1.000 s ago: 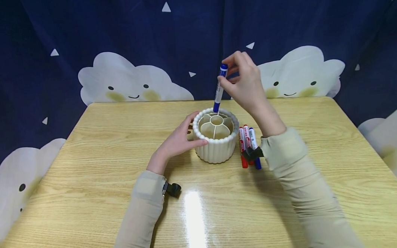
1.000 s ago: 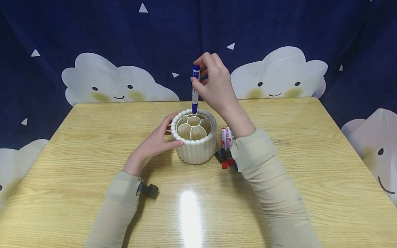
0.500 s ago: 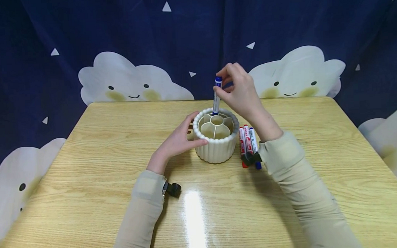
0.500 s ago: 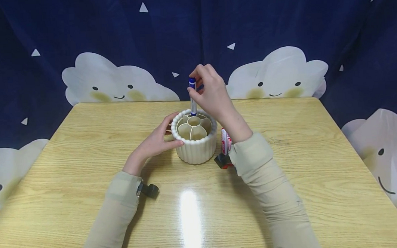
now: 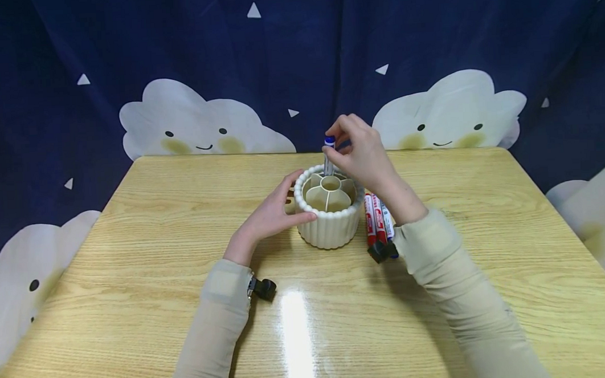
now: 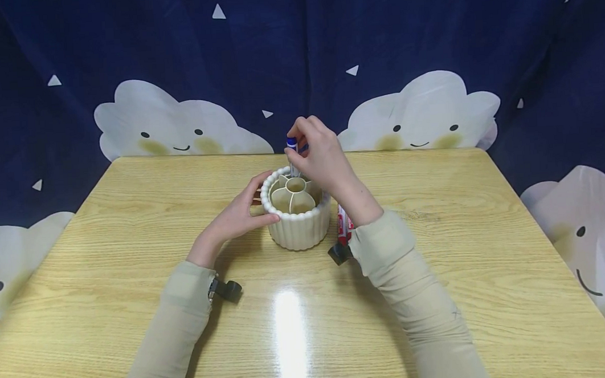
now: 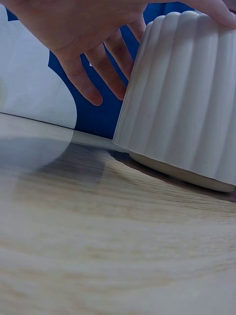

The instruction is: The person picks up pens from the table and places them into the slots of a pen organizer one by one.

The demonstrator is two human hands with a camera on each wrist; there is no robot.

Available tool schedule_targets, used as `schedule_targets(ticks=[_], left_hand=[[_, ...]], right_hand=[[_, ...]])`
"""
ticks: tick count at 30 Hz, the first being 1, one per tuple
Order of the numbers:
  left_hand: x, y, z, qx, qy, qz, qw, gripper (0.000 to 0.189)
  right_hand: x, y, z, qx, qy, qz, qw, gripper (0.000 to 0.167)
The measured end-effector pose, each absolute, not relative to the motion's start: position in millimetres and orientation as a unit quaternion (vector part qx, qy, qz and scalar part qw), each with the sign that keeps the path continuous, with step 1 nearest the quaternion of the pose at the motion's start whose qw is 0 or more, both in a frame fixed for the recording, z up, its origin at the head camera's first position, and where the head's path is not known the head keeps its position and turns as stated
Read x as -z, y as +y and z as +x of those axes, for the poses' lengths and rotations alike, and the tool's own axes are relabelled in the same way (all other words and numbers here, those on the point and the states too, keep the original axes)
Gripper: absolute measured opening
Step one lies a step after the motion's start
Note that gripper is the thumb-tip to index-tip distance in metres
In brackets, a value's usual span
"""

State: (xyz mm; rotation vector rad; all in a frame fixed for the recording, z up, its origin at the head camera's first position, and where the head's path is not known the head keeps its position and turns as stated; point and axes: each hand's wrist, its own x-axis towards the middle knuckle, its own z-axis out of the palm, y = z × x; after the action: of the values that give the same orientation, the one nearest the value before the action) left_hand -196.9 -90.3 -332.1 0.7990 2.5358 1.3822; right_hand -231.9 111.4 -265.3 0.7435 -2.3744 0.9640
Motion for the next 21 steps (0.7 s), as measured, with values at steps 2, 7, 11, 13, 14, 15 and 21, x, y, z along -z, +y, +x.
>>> schedule_targets(ticks=[2,7,11,13,14,15,21], left_hand=[[332,-91,-197,-0.46,0.844,0.267,0.073,0.087],[331,-91,-196,-0.461,0.843,0.267,0.074,0.087],[332,-90,-197,-0.462,0.843,0.265,0.075,0.087],[332,-90,-197,-0.463,0.843,0.265,0.075,0.087],[332,-90,-197,-0.464,0.842,0.266,0.075,0.087],[332,-90,-197,-0.465,0.841,0.267,0.075,0.087],[333,-90,-198,-0.47,0.838,0.269,0.073,0.086]], right_hand=[[267,111,-232,-0.353,-0.866,0.272,0.229,0.016],[273,112,-232,-0.352,-0.868,0.276,0.218,0.014],[278,112,-232,-0.346,-0.871,0.278,0.209,0.013],[281,112,-232,-0.343,-0.873,0.279,0.205,0.012],[282,112,-232,-0.341,-0.875,0.279,0.202,0.011],[283,112,-232,-0.338,-0.876,0.279,0.199,0.011],[289,110,-231,-0.33,-0.884,0.276,0.184,0.009]])
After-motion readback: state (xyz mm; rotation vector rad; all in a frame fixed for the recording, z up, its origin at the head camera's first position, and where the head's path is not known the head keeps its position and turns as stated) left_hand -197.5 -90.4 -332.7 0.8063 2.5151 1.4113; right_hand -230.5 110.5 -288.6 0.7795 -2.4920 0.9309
